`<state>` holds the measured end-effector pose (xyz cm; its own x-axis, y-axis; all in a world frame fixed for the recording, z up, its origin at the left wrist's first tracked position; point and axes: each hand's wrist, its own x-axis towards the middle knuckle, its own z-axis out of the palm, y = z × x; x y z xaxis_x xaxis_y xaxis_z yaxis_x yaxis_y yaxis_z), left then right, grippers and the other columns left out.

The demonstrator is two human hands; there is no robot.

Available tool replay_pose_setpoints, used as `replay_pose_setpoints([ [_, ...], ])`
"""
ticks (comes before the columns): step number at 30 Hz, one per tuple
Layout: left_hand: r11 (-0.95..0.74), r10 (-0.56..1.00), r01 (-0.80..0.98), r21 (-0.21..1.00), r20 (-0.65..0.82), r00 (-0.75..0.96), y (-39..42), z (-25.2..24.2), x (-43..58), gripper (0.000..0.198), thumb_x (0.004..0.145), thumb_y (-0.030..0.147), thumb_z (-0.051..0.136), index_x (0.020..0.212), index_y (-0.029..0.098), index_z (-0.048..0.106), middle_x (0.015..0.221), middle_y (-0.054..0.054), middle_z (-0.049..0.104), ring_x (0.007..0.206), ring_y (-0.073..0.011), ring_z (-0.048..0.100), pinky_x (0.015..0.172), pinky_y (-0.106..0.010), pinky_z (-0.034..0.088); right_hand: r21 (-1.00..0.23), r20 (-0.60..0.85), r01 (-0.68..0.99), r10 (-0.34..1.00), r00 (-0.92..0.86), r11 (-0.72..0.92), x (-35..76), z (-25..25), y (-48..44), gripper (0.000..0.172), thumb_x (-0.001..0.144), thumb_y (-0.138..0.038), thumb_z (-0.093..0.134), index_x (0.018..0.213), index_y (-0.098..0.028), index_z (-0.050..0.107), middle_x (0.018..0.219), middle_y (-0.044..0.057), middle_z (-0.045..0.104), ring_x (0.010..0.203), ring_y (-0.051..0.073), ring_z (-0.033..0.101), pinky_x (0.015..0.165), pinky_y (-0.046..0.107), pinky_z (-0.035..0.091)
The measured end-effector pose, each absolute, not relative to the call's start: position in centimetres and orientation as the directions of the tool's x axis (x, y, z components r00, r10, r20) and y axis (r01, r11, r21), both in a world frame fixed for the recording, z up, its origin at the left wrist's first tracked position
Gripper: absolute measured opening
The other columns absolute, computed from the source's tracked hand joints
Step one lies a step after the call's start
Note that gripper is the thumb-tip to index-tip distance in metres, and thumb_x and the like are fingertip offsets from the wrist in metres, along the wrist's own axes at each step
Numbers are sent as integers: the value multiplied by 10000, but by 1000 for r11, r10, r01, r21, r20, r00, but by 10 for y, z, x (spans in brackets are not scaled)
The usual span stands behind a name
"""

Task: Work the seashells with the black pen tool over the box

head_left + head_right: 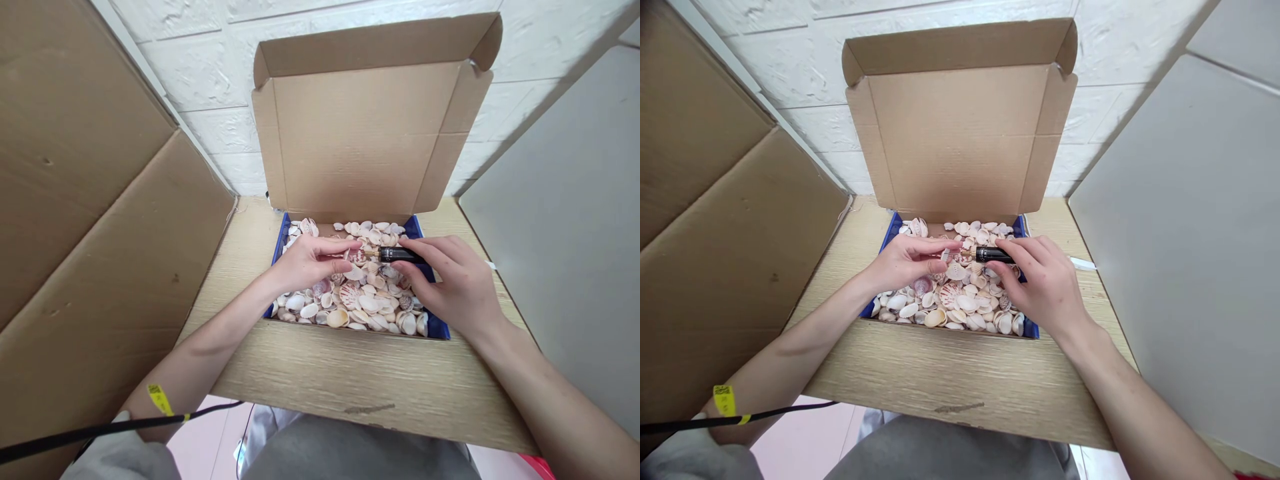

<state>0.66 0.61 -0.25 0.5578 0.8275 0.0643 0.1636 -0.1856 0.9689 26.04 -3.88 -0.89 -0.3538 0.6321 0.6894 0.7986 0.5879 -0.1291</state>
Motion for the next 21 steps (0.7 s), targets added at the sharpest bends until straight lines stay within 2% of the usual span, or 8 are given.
replay_pose_setpoints([
  [3,-179,830,147,973,69,553,6,-3,7,446,777,357,777,1182,176,735,1271,-102,694,1214,-267,652,1075,-366,495,-183,647,794,679,-347,580,261,-12,-40,205,916,-318,647,1092,-218,680,885,62,741,739,210,687,649,346,554],
  [7,-165,842,141,976,65,535,6,-1,7,432,782,325,775,1181,162,738,1224,-115,722,1172,-266,677,1034,-353,522,-197,646,781,678,-351,592,260,-13,-41,186,926,-310,635,1069,-199,678,873,58,743,734,203,693,616,328,544],
  [15,-162,849,176,971,47,526,6,-1,7,426,792,319,762,1187,161,733,1198,-97,737,1142,-255,690,1015,-349,535,-98,729,762,567,-383,641,259,-5,-40,263,875,-264,713,1127,-220,654,924,77,743,751,222,674,676,372,556],
  [21,-161,841,156,974,53,539,6,-2,7,427,789,313,760,1186,160,734,1224,-99,724,1168,-255,677,1033,-341,526,-76,740,775,556,-378,627,260,-5,-40,295,874,-260,715,1159,-262,640,946,61,745,782,229,683,695,391,555],
])
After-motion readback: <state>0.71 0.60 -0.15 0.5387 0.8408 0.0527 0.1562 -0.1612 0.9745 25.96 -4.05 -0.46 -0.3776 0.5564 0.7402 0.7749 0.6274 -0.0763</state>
